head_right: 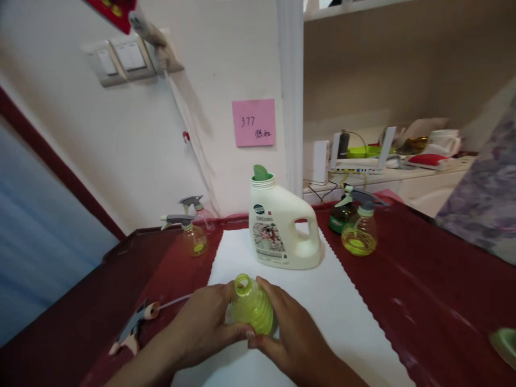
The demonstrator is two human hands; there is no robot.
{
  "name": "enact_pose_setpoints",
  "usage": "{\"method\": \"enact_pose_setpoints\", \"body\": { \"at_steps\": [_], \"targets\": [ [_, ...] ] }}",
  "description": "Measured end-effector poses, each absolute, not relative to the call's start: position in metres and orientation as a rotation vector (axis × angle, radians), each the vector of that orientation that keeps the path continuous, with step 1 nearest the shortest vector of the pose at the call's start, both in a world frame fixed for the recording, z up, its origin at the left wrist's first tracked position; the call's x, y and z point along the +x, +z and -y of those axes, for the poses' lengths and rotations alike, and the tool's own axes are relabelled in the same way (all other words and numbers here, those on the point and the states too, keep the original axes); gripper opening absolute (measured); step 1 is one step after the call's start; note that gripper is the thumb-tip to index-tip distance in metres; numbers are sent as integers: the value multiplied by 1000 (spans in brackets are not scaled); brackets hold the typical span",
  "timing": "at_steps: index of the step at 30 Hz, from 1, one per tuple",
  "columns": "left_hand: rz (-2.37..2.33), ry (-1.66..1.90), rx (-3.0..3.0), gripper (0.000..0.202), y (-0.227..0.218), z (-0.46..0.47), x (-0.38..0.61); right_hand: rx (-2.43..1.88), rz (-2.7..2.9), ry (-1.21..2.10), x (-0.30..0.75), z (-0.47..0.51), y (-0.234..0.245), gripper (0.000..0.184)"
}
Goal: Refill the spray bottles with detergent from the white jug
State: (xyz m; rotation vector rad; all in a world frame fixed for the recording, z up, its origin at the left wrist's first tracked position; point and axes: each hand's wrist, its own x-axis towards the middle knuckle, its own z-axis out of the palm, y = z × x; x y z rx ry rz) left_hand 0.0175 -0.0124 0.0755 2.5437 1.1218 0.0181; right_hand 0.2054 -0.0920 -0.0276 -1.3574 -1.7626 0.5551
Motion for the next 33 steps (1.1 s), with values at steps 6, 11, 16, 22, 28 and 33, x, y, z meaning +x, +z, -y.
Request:
{"method": "enact_pose_setpoints", "body": {
  "at_steps": [6,11,16,22,28,33],
  "targets": [
    [-963,106,2460,50,74,12,7,-1399,1814,514,207,91,-37,80],
    [-1013,7,2504,55,67,11,-10,-1464,1834,495,208,90,-42,77],
    [-1118,142,2391,58,61,10,-34,-1510,1818,478,208,92,-43,76],
    [-1223,315,2311,47,68,7,-59,-1497,1854,420,209,95,-47,77],
    [-1221,497,2220,37,78,5,-73,-1491,1912,294,209,94,-51,80],
    [-1371,744,2021,40,91,-1,-90,-1504,1936,288,208,96,-47,82]
  ]
}}
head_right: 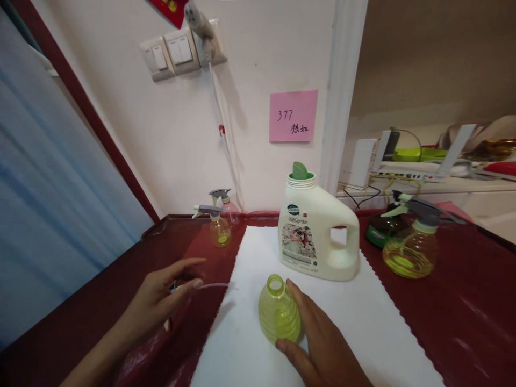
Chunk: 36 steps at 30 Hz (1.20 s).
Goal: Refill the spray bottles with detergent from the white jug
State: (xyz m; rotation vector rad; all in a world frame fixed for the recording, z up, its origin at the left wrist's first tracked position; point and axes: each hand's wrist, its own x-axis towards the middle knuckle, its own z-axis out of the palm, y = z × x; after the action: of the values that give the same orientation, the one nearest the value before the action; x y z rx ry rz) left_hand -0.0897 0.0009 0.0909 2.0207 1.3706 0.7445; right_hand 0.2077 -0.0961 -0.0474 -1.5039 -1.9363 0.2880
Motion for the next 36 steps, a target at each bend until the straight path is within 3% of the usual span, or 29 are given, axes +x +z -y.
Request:
{"method": "enact_pose_setpoints", "body": {
  "at_steps": [5,11,24,30,36],
  "targets": [
    [-1478,798,1707,63,95,-13,-116,-1505,1933,314,207,96,-46,81],
    [-1579,796,1908,52,90,-29,-144,-1490,1926,280,206,95,-43,78],
    [-1719,185,1986,34,65,-46,-174,-1494,1936,237,208,94,-47,78],
    [-1663,99,1910,24,52,-49,-177,-1519,1929,311,208,95,-47,78],
    [-1676,156,1960,26,56,-47,-171,-1501,1953,313,208,95,-46,78]
  ]
}}
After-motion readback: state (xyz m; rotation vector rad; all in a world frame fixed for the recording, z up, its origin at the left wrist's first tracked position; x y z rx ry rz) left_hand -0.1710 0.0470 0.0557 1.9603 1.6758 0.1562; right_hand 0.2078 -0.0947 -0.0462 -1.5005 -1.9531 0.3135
